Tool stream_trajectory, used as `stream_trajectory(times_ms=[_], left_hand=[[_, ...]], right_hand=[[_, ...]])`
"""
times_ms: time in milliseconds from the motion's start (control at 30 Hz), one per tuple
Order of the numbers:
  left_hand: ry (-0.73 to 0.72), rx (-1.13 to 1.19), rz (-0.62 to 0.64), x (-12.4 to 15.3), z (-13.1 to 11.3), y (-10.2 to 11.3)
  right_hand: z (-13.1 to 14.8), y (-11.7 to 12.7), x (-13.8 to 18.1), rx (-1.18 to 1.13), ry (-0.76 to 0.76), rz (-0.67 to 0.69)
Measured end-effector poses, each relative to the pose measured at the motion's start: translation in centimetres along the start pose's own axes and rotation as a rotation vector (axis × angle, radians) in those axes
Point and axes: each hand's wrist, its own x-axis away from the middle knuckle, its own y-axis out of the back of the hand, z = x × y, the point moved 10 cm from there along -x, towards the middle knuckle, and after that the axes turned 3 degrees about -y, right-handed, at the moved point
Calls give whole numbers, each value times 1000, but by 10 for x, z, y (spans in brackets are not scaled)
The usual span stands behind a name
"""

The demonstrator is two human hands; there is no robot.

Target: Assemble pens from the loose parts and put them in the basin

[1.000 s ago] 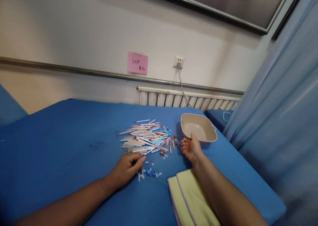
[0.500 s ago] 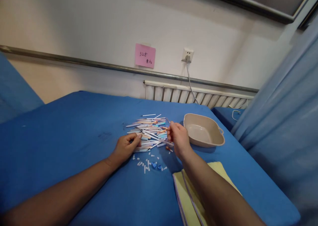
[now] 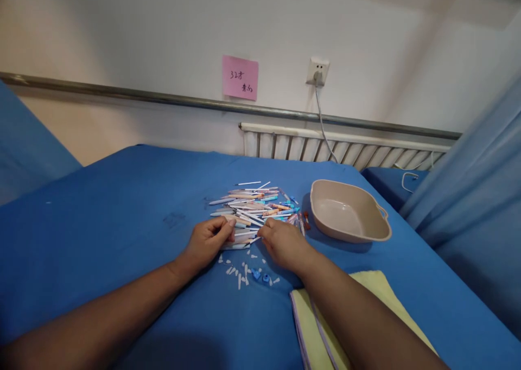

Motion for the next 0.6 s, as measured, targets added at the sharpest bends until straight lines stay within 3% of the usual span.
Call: stream_trajectory(times_ms=[200, 367, 500, 600], left_hand=[[-3, -2, -3, -1, -2, -1], [14, -96, 12, -1, -1, 6], [-57, -243, 239, 3, -12, 6], [-172, -339, 441, 14, -26, 1]], right_hand=[[5, -5, -2, 143, -30, 66], [7, 8, 0, 68, 14, -43], [19, 28, 7, -123, 107, -224], [17, 28, 9, -296, 80, -263]])
